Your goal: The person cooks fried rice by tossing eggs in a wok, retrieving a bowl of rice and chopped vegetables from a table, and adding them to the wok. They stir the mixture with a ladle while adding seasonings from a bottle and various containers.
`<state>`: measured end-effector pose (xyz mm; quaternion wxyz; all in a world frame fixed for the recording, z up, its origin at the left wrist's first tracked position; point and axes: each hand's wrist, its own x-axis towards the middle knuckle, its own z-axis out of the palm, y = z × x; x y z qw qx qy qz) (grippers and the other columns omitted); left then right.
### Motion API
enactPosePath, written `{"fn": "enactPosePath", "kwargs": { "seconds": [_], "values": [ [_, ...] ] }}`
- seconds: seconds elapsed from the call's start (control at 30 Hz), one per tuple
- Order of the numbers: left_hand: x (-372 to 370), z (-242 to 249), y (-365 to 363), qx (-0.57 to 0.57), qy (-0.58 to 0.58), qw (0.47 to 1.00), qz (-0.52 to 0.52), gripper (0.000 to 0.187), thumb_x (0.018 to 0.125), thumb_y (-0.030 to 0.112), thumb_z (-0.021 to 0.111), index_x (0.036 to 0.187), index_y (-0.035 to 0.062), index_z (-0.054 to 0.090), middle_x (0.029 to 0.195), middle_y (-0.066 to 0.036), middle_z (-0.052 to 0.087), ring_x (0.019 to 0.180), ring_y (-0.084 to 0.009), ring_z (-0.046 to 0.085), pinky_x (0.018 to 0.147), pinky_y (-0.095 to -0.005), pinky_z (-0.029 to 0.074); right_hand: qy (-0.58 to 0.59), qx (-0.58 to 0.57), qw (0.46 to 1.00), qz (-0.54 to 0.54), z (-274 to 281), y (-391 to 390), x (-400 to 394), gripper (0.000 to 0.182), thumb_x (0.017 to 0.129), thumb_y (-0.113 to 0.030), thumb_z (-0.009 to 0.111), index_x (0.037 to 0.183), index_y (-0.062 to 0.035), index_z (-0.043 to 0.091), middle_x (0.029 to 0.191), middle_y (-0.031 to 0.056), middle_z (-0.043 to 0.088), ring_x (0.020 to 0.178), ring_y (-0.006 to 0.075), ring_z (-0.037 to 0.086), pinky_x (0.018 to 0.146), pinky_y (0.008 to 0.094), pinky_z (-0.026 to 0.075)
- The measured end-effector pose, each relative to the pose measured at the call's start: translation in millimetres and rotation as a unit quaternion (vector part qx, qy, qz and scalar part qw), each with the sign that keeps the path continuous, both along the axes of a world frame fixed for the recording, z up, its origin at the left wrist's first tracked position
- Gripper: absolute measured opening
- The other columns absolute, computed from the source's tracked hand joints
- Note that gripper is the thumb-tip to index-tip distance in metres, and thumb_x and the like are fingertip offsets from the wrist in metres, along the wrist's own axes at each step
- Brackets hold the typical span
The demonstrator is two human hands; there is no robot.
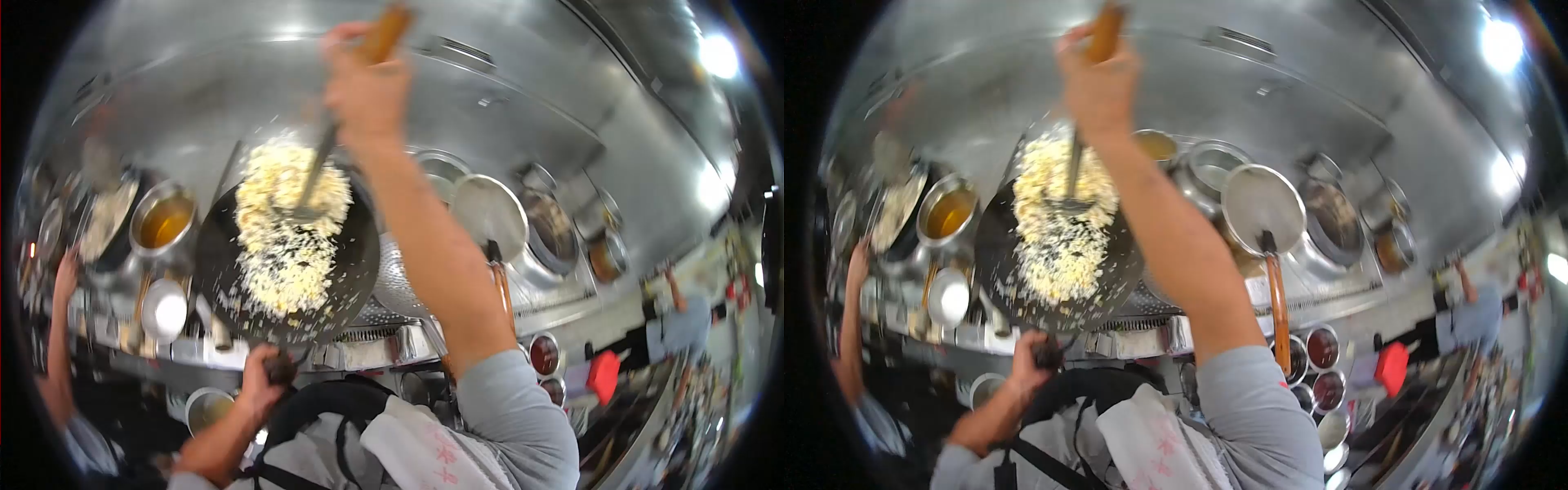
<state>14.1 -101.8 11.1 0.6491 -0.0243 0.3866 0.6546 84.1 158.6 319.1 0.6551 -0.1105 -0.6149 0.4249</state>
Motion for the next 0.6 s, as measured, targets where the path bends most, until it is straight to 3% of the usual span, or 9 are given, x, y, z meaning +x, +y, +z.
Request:
{"fn": "enactPosePath", "kwargs": {
  "seconds": [0.07, 0.13, 0.2, 0.3, 0.33, 0.43, 0.47, 0.53, 0.6],
  "values": [
    [-1.6, 31.0, 34.0, -0.002, -0.04, 0.999, 0.019, 0.019, 0.073, 0.022, 0.06, 0.085, 0.0075, 0.057, 0.081, -0.011, 0.062, 0.07, -0.0257, 0.06, 0.065, -0.0408, 0.051, 0.03, -0.004, 0.991, 0.132, 13.4, -39.2, 15.5, 0.016, 0.084, -0.007, 0.068, 0.096, -0.0042, 0.058, 0.054, -0.0049, 0.046, 0.039, 0.0061, 0.04, 0.034, 0.0235, 0.03],
    [-12.7, 8.7, 80.0, 0.024, -0.038, 0.999, 0.03, 0.019, 0.074, 0.021, 0.06, 0.086, 0.0074, 0.057, 0.083, -0.012, 0.062, 0.072, -0.0258, 0.06, 0.066, -0.0419, 0.051, -0.031, -0.04, 0.994, 0.095, -24.3, -50.5, -5.3, 0.018, 0.085, -0.007, 0.068, 0.098, -0.0016, 0.057, 0.056, -0.0034, 0.048, 0.04, 0.0068, 0.042, 0.035, 0.0234, 0.032],
    [-16.8, -12.5, 78.8, 0.031, -0.036, 0.998, 0.037, 0.019, 0.074, 0.021, 0.061, 0.088, 0.0078, 0.057, 0.085, -0.012, 0.062, 0.074, -0.0259, 0.06, 0.066, -0.0425, 0.051, -0.06, -0.013, 0.998, 0.034, -111.3, 2.0, -47.2, 0.018, 0.085, -0.007, 0.068, 0.099, -0.001, 0.058, 0.057, -0.0014, 0.048, 0.041, 0.0073, 0.041, 0.038, 0.0241, 0.033],
    [5.5, -42.1, 21.4, 0.02, -0.013, 0.998, 0.052, 0.024, 0.075, 0.021, 0.06, 0.094, 0.0081, 0.056, 0.093, -0.012, 0.061, 0.078, -0.0265, 0.06, 0.069, -0.0418, 0.051, -0.011, 0.048, 0.999, 0.002, -82.0, 17.0, -38.1, 0.019, 0.085, -0.007, 0.069, 0.099, -0.0003, 0.058, 0.058, 0.0002, 0.049, 0.041, 0.0077, 0.041, 0.04, 0.0249, 0.036],
    [-0.7, -57.9, 9.8, 0.048, -0.012, 0.998, 0.039, 0.025, 0.075, 0.021, 0.06, 0.097, 0.0081, 0.056, 0.095, -0.012, 0.06, 0.079, -0.0267, 0.06, 0.071, -0.0415, 0.052, 0.011, 0.004, 0.999, 0.043, -54.8, 7.4, -28.6, 0.02, 0.085, -0.007, 0.069, 0.099, -0.0004, 0.057, 0.058, -0.0002, 0.048, 0.041, 0.0077, 0.041, 0.041, 0.0253, 0.036],
    [8.2, -11.1, 11.3, 0.044, -0.037, 0.998, 0.023, 0.021, 0.076, 0.021, 0.059, 0.093, 0.0078, 0.057, 0.09, -0.01, 0.06, 0.078, -0.0262, 0.06, 0.071, -0.0423, 0.051, 0.022, -0.027, 0.993, 0.115, 3.8, -43.9, 16.2, 0.02, 0.085, -0.008, 0.069, 0.1, -0.0007, 0.057, 0.058, -0.001, 0.047, 0.042, 0.0078, 0.041, 0.042, 0.0257, 0.037],
    [6.5, 11.0, 33.7, 0.023, -0.03, 0.998, 0.052, 0.016, 0.076, 0.02, 0.058, 0.087, 0.0075, 0.057, 0.083, -0.01, 0.06, 0.076, -0.0256, 0.06, 0.068, -0.0427, 0.052, 0.026, -0.021, 0.989, 0.142, 5.1, -53.6, 17.4, 0.019, 0.086, -0.007, 0.069, 0.1, -0.0008, 0.057, 0.057, -0.0013, 0.046, 0.042, 0.0077, 0.04, 0.041, 0.0257, 0.036],
    [-9.1, 5.4, 77.7, 0.071, -0.033, 0.997, 0.028, 0.013, 0.077, 0.02, 0.059, 0.08, 0.0076, 0.056, 0.075, -0.009, 0.059, 0.071, -0.025, 0.059, 0.069, -0.0436, 0.052, -0.026, -0.065, 0.99, 0.119, -49.9, -42.4, -21.0, 0.02, 0.086, -0.008, 0.069, 0.1, -0.001, 0.057, 0.056, -0.0015, 0.045, 0.041, 0.008, 0.04, 0.041, 0.0261, 0.036],
    [-3.8, -8.3, 79.5, 0.015, -0.006, 0.997, 0.075, 0.015, 0.076, 0.021, 0.06, 0.085, 0.0097, 0.056, 0.081, -0.008, 0.059, 0.071, -0.0241, 0.059, 0.068, -0.044, 0.052, -0.065, -0.099, 0.99, 0.072, -89.7, -26.4, -39.4, 0.02, 0.086, -0.008, 0.069, 0.1, -0.0011, 0.057, 0.055, -0.0017, 0.044, 0.041, 0.0082, 0.039, 0.041, 0.0265, 0.036]
  ]
}}
